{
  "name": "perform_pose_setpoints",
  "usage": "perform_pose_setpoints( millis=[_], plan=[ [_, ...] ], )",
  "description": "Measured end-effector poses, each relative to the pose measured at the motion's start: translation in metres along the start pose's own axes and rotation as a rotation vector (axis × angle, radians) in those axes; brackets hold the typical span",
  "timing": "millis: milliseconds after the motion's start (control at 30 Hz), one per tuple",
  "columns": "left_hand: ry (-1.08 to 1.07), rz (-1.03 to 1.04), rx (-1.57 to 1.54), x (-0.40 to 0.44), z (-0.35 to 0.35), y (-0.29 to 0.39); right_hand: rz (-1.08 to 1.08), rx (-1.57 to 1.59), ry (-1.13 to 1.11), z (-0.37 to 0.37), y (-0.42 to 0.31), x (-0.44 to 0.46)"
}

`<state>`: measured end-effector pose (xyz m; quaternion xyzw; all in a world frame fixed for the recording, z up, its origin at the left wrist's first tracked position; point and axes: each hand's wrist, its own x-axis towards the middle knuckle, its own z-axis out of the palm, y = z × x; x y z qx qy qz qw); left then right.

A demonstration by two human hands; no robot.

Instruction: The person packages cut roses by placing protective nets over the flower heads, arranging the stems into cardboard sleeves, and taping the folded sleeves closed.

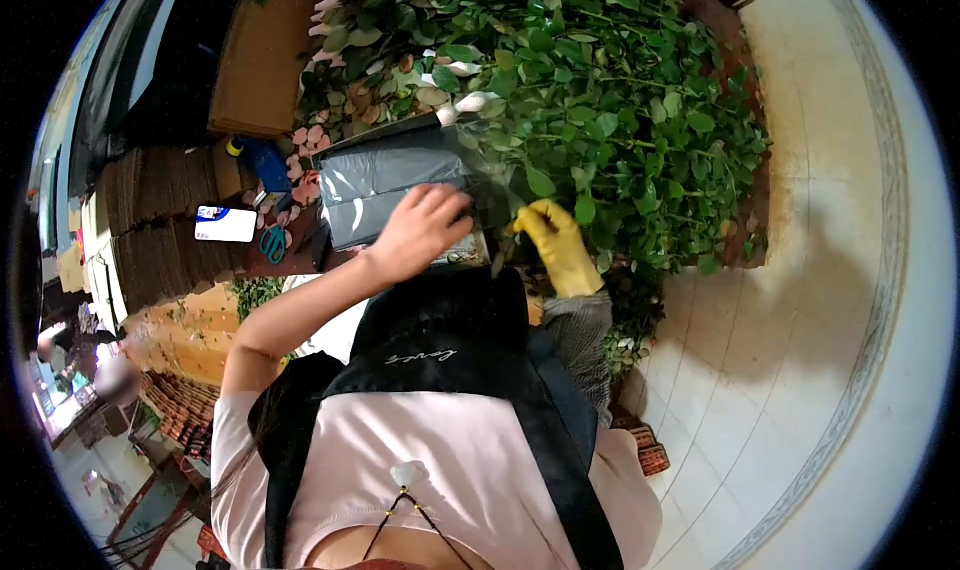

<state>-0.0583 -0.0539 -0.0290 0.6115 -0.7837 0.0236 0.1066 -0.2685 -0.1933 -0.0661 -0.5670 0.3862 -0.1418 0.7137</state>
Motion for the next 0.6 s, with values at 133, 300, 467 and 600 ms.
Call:
perform_pose_setpoints(
  millis=[133, 300, 467, 600],
  plan=[
    [0.094, -0.176, -0.103, 0.057, 0.024, -0.015, 0.089, -0.093, 0.043, -0.005, -0.046, 0.009],
    [0.114, -0.433, -0.106, 0.073, 0.032, -0.024, 0.119, 0.381, -0.053, 0.001, -0.029, 0.009],
    [0.141, -0.678, 0.093, 0.080, 0.058, -0.025, 0.133, -0.348, -0.057, 0.038, 0.006, -0.021],
    [-0.044, -0.666, 0.055, 0.088, 0.040, -0.012, 0.047, 0.026, -0.083, 0.086, 0.096, 0.045]
  ],
)
